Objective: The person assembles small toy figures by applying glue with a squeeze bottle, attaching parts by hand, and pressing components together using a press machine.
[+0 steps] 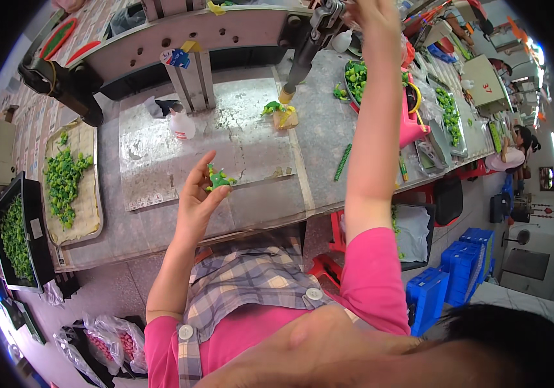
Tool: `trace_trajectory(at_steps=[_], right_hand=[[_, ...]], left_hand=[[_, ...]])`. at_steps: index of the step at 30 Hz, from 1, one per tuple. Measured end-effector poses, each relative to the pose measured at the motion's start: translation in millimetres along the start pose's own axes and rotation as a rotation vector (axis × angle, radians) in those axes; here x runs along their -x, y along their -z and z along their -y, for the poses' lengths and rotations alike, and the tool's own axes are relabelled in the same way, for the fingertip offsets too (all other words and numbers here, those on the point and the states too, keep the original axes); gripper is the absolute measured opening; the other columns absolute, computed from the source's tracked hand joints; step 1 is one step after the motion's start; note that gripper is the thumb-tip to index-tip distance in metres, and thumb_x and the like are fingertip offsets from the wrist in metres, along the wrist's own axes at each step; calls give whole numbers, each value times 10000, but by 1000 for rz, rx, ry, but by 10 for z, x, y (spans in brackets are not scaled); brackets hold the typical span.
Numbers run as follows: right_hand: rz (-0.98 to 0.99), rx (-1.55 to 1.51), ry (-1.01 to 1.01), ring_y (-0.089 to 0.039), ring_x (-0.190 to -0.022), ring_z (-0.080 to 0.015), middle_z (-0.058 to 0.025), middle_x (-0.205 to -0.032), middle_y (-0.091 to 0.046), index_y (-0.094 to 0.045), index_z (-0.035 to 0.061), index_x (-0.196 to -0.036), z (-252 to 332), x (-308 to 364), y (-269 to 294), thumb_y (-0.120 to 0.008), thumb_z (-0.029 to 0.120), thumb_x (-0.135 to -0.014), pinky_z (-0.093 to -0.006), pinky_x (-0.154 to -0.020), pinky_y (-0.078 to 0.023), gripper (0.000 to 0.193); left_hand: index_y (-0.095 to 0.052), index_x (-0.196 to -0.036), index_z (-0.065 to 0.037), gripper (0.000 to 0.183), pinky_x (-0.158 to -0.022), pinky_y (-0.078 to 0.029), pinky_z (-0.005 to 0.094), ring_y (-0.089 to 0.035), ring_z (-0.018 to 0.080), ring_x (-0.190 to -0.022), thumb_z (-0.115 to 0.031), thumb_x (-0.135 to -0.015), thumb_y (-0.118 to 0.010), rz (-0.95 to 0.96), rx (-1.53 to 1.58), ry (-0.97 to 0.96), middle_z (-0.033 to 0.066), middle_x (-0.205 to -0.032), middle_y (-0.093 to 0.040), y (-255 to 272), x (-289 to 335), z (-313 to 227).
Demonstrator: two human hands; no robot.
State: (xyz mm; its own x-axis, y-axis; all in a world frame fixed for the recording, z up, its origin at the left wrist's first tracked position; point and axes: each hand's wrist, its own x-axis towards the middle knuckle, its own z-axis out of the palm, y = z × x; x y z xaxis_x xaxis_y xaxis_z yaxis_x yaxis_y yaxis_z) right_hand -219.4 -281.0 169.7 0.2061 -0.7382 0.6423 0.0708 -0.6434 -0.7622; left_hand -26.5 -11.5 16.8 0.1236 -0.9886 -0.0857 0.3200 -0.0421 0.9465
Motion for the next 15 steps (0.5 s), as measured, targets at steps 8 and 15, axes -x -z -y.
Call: trace_trajectory(at_steps=[8, 15], right_hand=[[216, 697, -215, -479, -992, -275, -112, -944, -567, -624, 82, -844, -807, 1683, -254, -672, 409, -680, -392, -874, -342, 369], [265, 885, -95, -385, -1114, -292, -81, -1049, -513, -621, 136, -864, -754, 1808, -554, -705, 421, -605, -538, -942, -206, 394]], left_hand=[[-259, -1309, -9, 639, -745, -407, 211, -493, 91, -841, -16, -770, -601, -28, 2, 27, 32, -946, -494, -27, -151, -37], [-380, -1177, -5, 452, -736, -433, 230, -512, 109, -833, -33, -784, -601, -18, 37, -11, 44, -935, -501, -92, -403, -65]])
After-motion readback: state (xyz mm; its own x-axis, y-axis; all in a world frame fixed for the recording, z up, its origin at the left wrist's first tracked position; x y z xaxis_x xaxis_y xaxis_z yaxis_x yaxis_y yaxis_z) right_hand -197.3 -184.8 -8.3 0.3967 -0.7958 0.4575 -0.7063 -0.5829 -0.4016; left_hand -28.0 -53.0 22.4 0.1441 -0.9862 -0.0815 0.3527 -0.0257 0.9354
